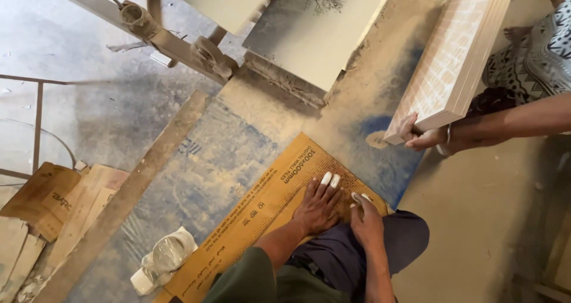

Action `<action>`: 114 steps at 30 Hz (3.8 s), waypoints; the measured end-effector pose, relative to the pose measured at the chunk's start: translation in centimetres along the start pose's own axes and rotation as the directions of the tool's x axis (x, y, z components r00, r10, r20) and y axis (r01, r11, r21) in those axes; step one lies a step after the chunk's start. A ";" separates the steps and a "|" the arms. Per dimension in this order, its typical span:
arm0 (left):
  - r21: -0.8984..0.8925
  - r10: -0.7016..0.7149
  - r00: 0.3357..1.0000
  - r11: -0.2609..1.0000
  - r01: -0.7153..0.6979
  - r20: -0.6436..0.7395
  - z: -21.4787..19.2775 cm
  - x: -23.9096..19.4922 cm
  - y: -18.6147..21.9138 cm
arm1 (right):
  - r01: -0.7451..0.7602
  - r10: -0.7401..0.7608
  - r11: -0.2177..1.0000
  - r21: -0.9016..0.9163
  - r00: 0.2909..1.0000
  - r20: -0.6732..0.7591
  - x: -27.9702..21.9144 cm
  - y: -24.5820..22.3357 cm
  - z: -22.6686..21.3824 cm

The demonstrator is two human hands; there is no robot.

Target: Applying a white adhesive or sealant paste to the edges and backs of decorative tiles using fingers protected by tape.

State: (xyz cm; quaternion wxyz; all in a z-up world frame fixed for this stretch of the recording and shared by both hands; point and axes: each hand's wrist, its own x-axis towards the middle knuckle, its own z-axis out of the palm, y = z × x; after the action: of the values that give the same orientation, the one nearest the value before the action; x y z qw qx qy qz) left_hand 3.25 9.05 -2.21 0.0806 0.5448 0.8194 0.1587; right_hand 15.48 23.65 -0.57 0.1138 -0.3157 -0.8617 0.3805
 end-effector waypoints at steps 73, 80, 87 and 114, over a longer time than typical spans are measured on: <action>-0.076 0.010 1.000 0.997 -0.012 -0.021 -0.2 0.2 -0.1 | -0.203 0.201 0.958 0.203 0.979 0.033 0.0 -0.6 -0.2; -0.036 0.027 0.997 0.999 -0.030 -0.075 0.4 0.2 -0.3 | -0.201 0.197 0.965 0.170 0.980 0.037 0.1 -0.4 -0.2; -0.038 0.039 0.994 0.998 -0.043 -0.102 1.5 0.2 -0.5 | -0.163 0.163 0.975 0.153 0.987 0.011 0.3 -0.3 -0.2; -0.074 0.017 1.000 0.997 -0.019 -0.025 -0.9 0.6 0.2 | -0.195 0.196 0.958 0.209 0.981 0.017 0.1 0.4 0.2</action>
State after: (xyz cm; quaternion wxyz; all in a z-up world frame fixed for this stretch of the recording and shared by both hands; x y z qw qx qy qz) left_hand 2.89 9.48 -1.24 0.0894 0.5470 0.8088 0.1964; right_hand 15.52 23.85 -1.00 0.1100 -0.3861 -0.7812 0.4781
